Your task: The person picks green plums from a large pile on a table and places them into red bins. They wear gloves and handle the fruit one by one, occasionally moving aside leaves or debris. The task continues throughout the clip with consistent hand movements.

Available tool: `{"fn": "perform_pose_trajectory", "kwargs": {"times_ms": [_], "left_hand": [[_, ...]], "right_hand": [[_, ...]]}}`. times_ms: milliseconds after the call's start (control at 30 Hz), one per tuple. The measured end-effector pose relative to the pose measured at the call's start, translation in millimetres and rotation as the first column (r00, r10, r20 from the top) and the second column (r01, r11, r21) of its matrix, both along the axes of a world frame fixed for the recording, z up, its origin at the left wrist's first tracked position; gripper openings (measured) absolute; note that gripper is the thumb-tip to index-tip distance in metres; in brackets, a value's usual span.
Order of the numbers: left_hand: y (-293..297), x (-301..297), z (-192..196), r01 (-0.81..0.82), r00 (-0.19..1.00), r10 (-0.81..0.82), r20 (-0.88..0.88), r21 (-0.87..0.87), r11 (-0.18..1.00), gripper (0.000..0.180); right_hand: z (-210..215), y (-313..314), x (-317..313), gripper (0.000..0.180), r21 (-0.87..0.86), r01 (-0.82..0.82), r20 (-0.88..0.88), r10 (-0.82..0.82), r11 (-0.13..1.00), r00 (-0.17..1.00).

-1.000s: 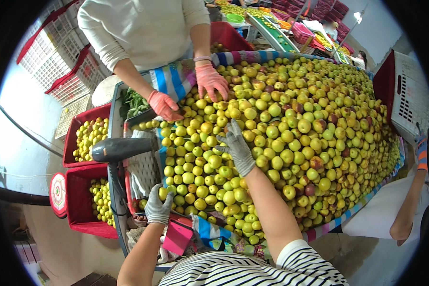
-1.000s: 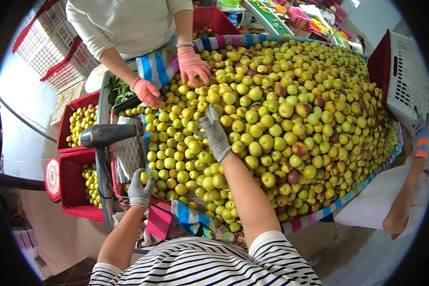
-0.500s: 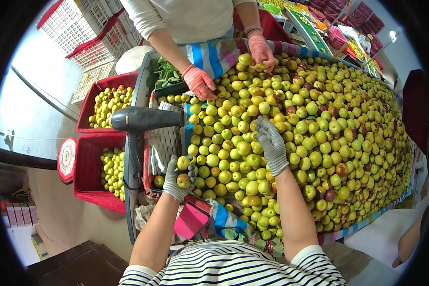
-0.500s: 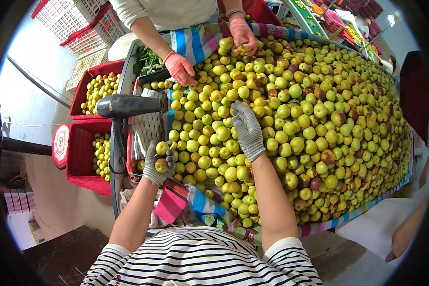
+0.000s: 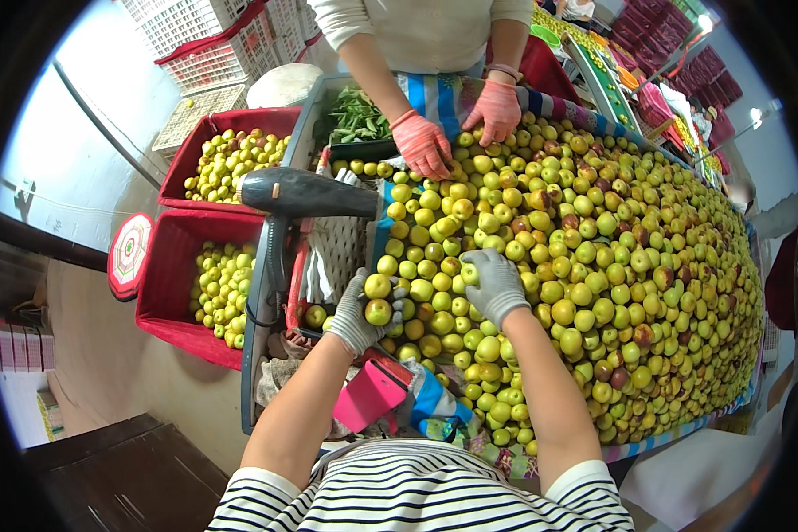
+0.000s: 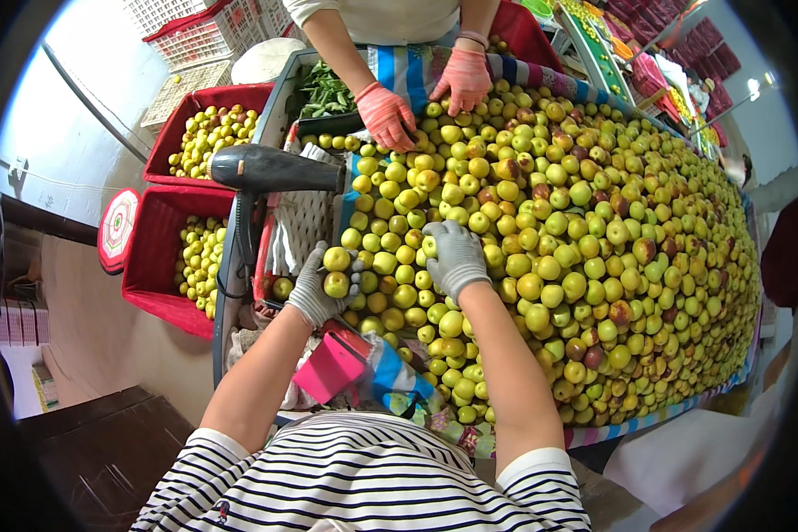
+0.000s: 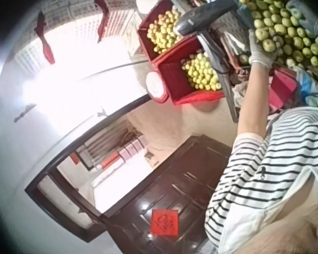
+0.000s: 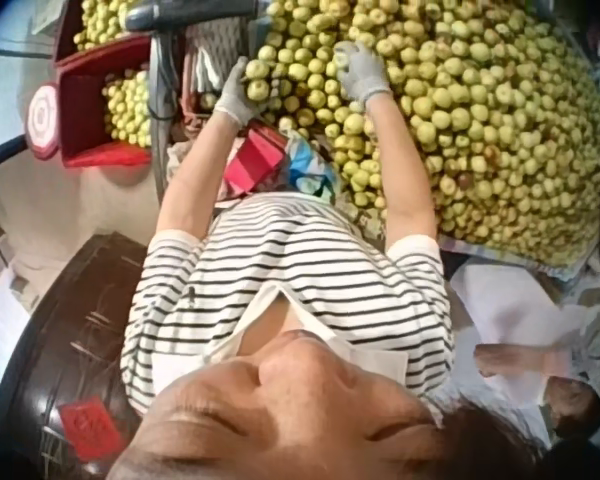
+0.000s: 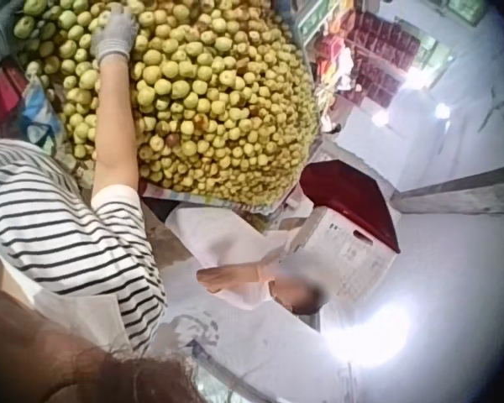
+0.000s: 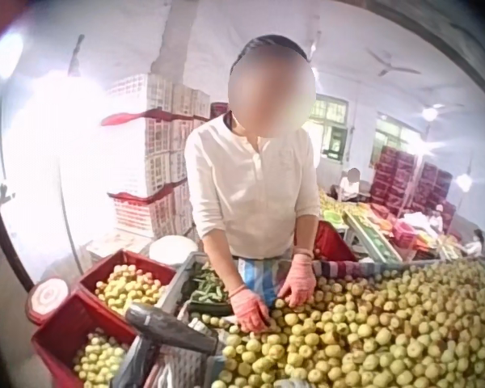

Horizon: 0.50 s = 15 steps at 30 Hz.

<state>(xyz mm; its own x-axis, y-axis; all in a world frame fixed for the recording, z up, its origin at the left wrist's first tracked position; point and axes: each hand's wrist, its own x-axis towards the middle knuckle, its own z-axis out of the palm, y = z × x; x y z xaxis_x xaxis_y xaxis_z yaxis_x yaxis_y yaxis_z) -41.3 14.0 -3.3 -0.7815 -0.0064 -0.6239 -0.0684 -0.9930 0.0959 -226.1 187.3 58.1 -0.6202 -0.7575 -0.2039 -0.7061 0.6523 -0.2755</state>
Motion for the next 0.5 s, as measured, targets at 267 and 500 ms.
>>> {"fn": "perform_pose_trajectory", "kwargs": {"times_ms": [267,500], "left_hand": [[0,-1,3,0.098,0.995,-0.098,0.001,0.031,0.995,0.064],[-1,-3,1,0.219,0.967,-0.211,-0.139,0.040,0.975,0.064]], "right_hand": [[-8,30,46,0.048,-0.301,0.822,0.897,0.435,0.484,0.073],[-20,19,86,0.052,-0.201,0.849,0.975,0.184,0.488,0.125]]}}
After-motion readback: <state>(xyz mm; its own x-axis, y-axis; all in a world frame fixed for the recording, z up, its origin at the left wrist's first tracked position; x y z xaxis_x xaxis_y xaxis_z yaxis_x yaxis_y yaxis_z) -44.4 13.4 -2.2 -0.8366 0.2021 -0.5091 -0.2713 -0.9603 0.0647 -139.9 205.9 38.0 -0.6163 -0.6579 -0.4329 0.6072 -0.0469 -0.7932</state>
